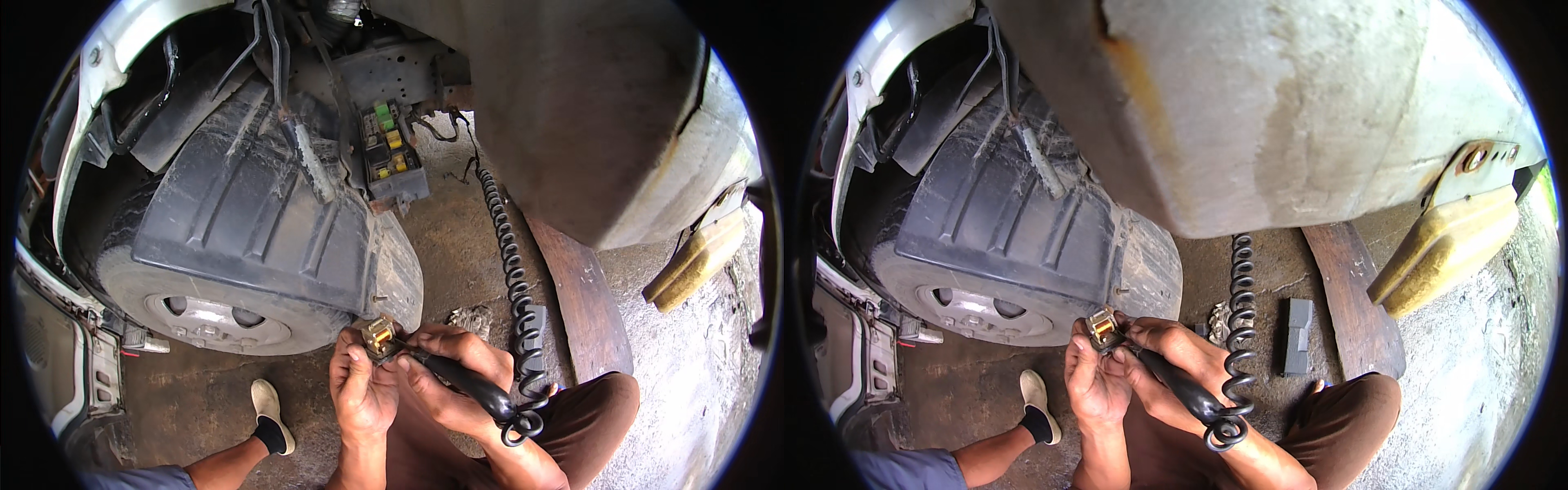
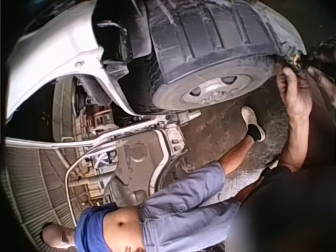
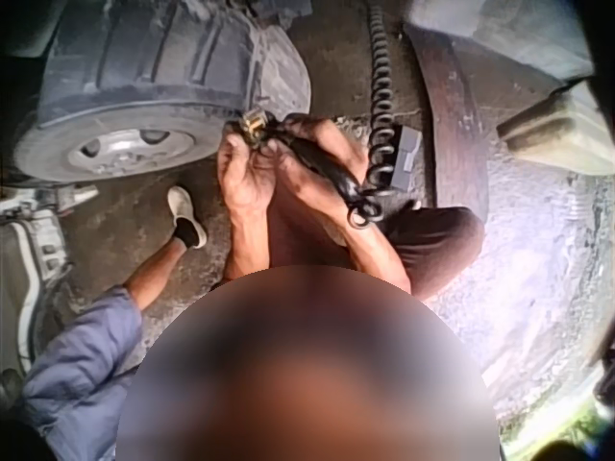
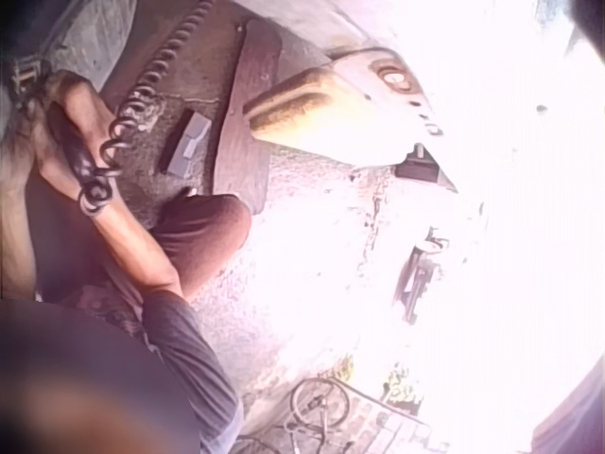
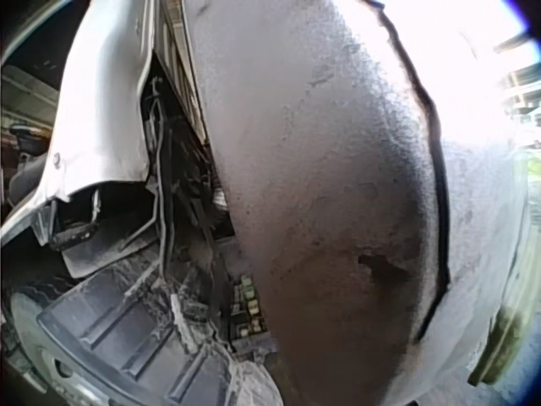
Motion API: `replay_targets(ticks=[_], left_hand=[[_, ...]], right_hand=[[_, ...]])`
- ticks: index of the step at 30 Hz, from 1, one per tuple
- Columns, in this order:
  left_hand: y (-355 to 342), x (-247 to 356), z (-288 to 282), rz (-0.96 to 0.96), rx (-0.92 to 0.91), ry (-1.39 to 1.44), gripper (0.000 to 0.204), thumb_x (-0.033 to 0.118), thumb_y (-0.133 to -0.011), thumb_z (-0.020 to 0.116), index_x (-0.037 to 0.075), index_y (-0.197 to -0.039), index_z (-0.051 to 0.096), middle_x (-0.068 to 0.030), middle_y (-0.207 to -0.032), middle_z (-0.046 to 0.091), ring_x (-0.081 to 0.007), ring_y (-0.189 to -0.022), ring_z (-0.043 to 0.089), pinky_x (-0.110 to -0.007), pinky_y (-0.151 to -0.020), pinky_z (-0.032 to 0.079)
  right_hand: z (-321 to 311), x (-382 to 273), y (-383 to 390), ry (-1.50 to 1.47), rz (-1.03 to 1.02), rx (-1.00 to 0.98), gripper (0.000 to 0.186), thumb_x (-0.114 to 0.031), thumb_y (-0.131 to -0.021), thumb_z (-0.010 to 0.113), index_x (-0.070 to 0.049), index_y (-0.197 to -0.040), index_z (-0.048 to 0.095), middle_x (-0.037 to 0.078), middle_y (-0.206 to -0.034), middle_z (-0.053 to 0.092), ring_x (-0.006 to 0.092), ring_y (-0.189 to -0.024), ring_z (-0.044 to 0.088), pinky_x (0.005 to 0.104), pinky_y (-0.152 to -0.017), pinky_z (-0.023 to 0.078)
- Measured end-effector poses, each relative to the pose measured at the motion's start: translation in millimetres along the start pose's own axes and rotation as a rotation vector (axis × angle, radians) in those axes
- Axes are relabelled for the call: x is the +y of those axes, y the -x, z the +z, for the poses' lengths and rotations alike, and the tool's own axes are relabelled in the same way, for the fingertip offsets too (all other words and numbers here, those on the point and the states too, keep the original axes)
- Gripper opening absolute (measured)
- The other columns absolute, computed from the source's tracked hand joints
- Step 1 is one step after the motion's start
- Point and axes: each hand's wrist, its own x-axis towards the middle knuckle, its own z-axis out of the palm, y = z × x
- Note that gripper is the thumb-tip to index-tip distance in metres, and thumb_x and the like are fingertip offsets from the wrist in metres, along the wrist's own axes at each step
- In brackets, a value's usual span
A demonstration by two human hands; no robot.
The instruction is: The person is working on a vehicle's electrical system, using a screwdriver to adjust components near the wheel well. They manipulate a small electrical part and connect it to the vehicle's wiring.
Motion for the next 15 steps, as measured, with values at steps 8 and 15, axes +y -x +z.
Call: replay_targets(ticks=[8, 15], left_hand=[[2.4, -2.7, -1.8, -0.007, -0.025, 0.038, 0.034, 0.026, -0.114, 0.050, -0.001, -0.133, 0.057, -0.0176, -0.132, 0.067, -0.0205, -0.110, 0.070, -0.030, -0.087, 0.062], [3.6, -2.0, 0.3, -0.007, 0.009, 0.048, 0.031, 0.026, -0.113, 0.052, -0.001, -0.128, 0.056, -0.0178, -0.130, 0.068, -0.0212, -0.105, 0.072, -0.031, -0.085, 0.063]], right_hand=[[-1.6, -3.3, -3.0, 0.044, -0.052, -0.011, 0.030, 0.003, -0.076, 0.086, 0.003, -0.096, 0.064, 0.021, -0.095, 0.077, 0.0301, -0.082, 0.080, 0.0342, -0.065, 0.064], [-1.1, -2.4, -0.4, 0.055, -0.060, -0.008, 0.029, 0.002, -0.078, 0.086, 0.003, -0.097, 0.064, 0.021, -0.095, 0.077, 0.0301, -0.079, 0.080, 0.0340, -0.065, 0.064]])
